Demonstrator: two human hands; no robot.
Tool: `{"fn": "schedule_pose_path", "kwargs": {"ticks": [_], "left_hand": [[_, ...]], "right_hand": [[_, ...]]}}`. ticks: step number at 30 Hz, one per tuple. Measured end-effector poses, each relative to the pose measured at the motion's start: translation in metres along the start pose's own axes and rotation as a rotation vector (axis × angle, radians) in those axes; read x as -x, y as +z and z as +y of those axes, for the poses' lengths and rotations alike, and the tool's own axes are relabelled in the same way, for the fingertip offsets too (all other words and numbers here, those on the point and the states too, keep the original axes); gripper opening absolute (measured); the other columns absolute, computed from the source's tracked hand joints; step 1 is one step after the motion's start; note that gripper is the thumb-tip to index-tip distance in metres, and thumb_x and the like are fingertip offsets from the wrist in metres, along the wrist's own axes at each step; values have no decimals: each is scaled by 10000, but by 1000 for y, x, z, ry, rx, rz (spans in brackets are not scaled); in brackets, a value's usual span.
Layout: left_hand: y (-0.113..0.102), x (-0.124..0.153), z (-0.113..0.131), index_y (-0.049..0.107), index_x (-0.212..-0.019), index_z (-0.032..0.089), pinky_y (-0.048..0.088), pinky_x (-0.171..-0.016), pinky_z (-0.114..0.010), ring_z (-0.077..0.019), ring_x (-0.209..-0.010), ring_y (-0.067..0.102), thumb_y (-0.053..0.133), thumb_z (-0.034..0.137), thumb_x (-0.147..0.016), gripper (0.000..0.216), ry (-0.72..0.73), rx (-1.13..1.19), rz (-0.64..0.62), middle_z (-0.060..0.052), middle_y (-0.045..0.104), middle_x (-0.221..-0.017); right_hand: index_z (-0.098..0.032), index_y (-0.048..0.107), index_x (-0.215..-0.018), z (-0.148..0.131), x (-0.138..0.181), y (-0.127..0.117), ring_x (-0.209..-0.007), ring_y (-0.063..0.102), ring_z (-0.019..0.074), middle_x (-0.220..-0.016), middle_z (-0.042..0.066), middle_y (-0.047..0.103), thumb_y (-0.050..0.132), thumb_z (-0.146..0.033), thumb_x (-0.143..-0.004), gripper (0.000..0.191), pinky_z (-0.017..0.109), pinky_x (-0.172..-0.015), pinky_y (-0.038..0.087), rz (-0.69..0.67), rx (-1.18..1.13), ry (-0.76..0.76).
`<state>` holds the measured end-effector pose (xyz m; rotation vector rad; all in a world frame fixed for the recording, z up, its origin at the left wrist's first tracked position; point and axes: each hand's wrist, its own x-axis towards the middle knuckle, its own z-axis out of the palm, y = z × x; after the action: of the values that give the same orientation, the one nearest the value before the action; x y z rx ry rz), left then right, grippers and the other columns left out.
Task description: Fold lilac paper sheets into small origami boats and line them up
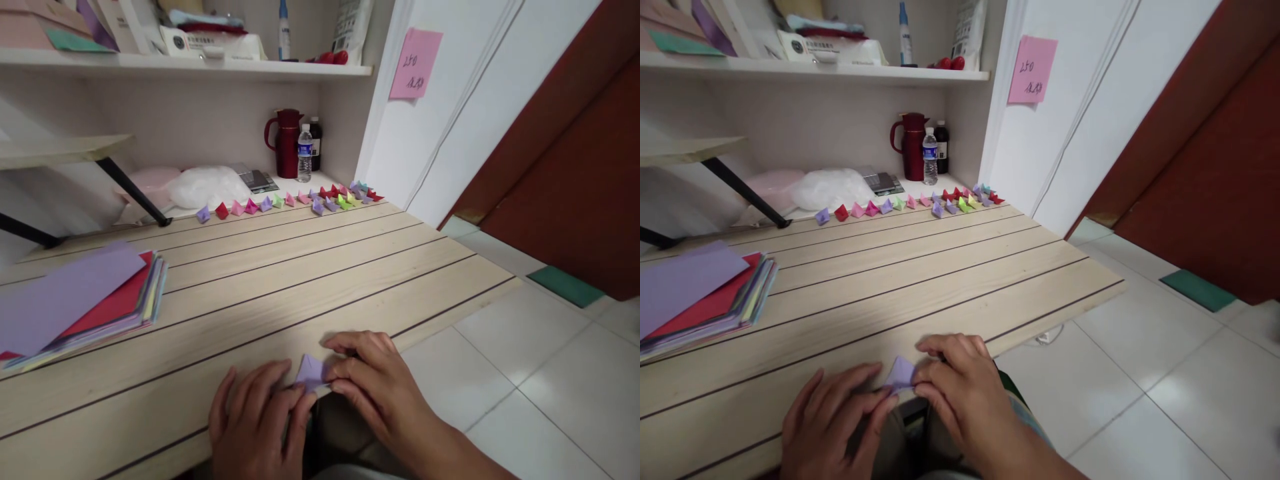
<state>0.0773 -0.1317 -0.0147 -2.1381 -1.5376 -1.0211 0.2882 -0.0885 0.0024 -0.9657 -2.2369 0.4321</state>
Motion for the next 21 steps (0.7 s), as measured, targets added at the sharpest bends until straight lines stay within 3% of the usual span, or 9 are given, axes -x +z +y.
{"fn": "schedule_pose_path", "kwargs": {"ticks": [4,9,21], "left_hand": [[3,-4,7,600,-797,285,347,-997,-482,-251,-981,627,606,333,-883,99,-52,-53,-47,-62,720,-1070],[8,-8,15,514,-748,281,381,-949,-530,-281,-989,591,555,375,-897,182,-175,-100,-46,-92,698,-1089],[17,-10,20,489,-764,259,429,-875,-560,-334,-1019,578,551,320,-848,121,-112,-293,-41,-186,643,-1204]], "right_hand": [[-240,605,-967,-5,-6,6,-966,540,219,-1119,37,609,526,-206,-990,89,397,-838,353,85,15,41],[-204,560,-895,-9,-12,16,-894,519,233,-1038,51,628,491,-242,-999,130,391,-772,321,130,152,49],[-202,549,-815,-9,-20,13,-805,494,208,-966,38,620,562,-245,-944,137,352,-712,295,113,205,53]]}}
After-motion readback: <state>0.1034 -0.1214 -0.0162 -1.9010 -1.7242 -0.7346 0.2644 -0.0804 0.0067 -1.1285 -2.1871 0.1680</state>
